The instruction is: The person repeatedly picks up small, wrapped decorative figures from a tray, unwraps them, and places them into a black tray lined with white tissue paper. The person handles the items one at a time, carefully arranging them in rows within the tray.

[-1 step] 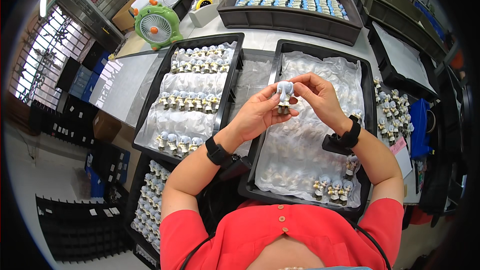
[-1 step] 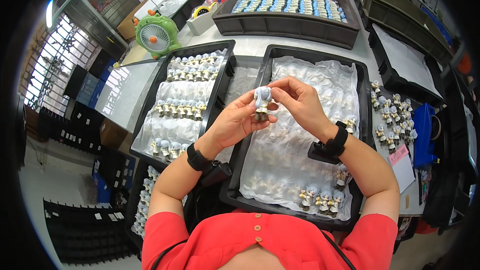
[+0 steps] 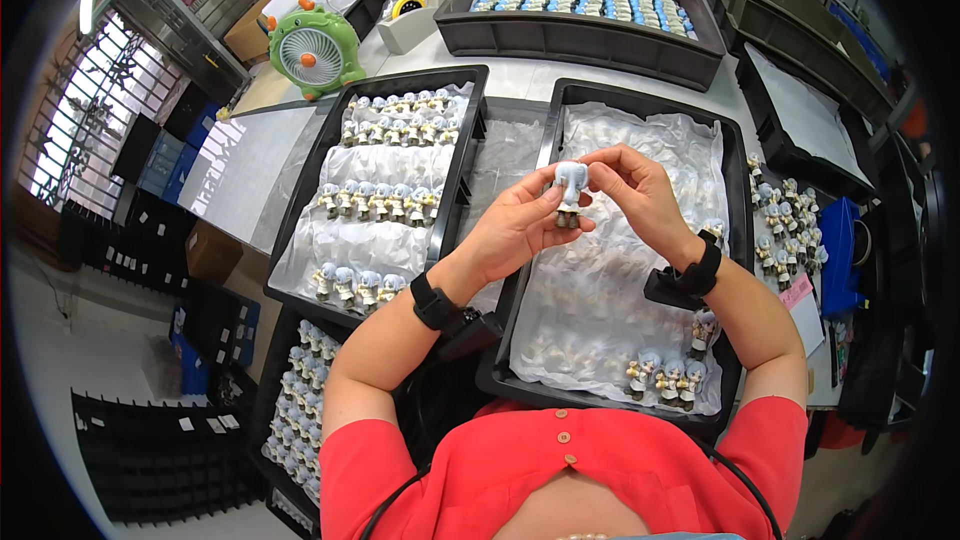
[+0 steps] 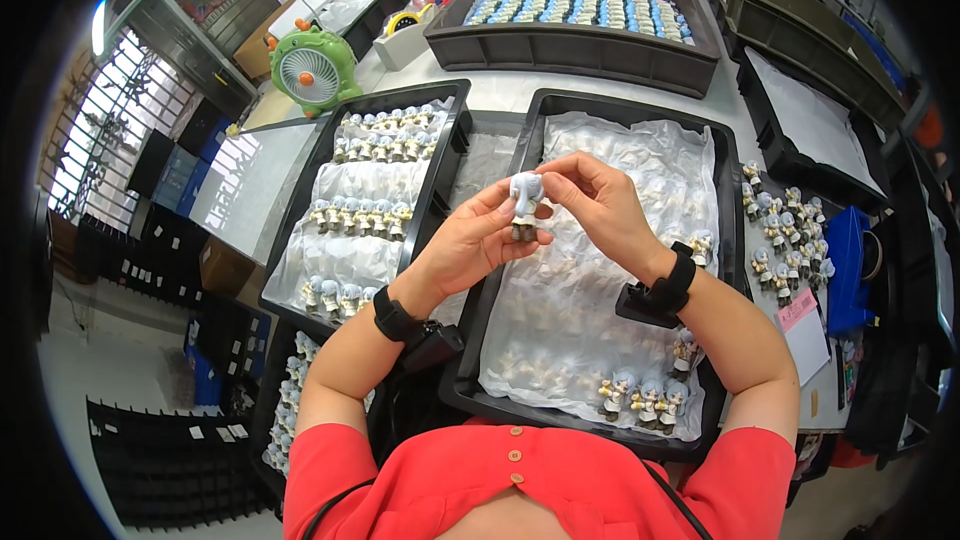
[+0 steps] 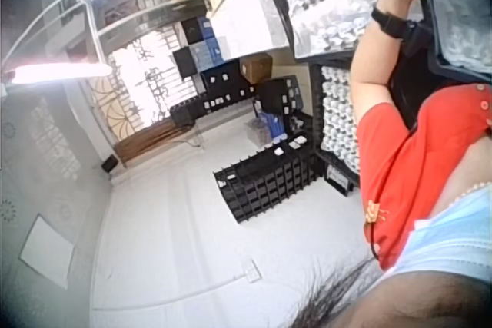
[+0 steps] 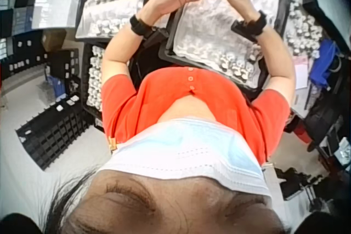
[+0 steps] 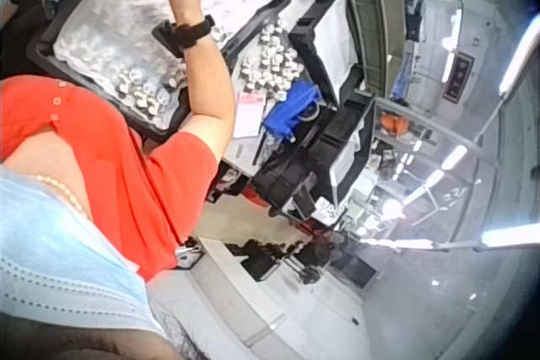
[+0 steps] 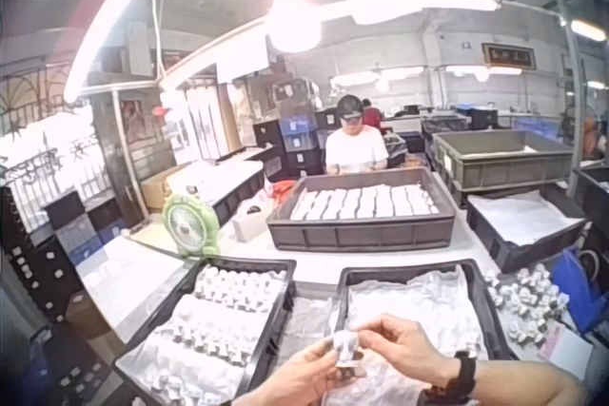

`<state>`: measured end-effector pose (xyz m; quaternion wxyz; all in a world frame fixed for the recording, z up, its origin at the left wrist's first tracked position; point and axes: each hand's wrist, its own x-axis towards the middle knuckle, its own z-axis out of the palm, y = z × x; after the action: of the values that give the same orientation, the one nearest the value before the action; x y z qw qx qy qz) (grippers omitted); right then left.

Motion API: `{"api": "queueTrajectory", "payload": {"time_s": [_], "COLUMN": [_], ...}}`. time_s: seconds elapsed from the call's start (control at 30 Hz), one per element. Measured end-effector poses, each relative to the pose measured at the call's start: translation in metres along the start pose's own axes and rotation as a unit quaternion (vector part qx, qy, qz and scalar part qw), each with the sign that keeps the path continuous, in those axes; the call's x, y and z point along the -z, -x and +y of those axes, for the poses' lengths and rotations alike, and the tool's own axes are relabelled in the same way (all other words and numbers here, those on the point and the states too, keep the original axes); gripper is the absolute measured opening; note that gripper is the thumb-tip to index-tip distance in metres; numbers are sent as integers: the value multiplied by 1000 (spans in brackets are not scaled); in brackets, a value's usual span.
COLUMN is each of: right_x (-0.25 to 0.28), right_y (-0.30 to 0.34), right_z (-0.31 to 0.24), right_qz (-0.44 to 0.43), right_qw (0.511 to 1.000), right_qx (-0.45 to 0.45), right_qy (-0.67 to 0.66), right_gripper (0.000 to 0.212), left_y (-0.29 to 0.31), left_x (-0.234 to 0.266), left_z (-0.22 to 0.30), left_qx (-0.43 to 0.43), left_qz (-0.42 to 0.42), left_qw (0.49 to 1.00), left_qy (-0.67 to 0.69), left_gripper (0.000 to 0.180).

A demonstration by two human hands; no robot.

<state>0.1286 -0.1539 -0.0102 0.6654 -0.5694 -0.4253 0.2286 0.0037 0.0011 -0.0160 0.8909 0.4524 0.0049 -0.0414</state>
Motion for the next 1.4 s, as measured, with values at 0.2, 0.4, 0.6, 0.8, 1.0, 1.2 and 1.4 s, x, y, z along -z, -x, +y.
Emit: {"api": "queueTrajectory", "payload": {"time_s": [0.2,0.4,0.6,0.8,1.0,1.2,1.4], "right_x": [-2,-2,-5,-6,-4,-8,-5], "right_y": [2,3,3,2,1,1,7], "right_z": [5,0,1,0,5,8,1], "right_qz": [-40,-92,-85,-85,-83,-108,-99], "right_qw": [998,994,996,996,995,992,990], "right_qx": [-38,-50,-16,-9,4,7,8], "right_qy": [42,22,-1,-16,45,71,104], "right_gripper": [31,40,39,39,40,47,44], "left_y": [2,2,1,1,3,16,97], "left_x": [-6,-6,-7,-1,-9,-8,51], "left_z": [0,-1,-1,-4,0,19,90], "left_qx": [-76,-168,-188,-207,-229,-189,-42], "left_qz": [95,105,109,120,130,126,253], "left_qw": [975,927,923,900,863,814,765], "left_qy": [-185,-319,-316,-364,-431,-534,-592], "left_gripper": [53,58,48,32,27,21,27]}}
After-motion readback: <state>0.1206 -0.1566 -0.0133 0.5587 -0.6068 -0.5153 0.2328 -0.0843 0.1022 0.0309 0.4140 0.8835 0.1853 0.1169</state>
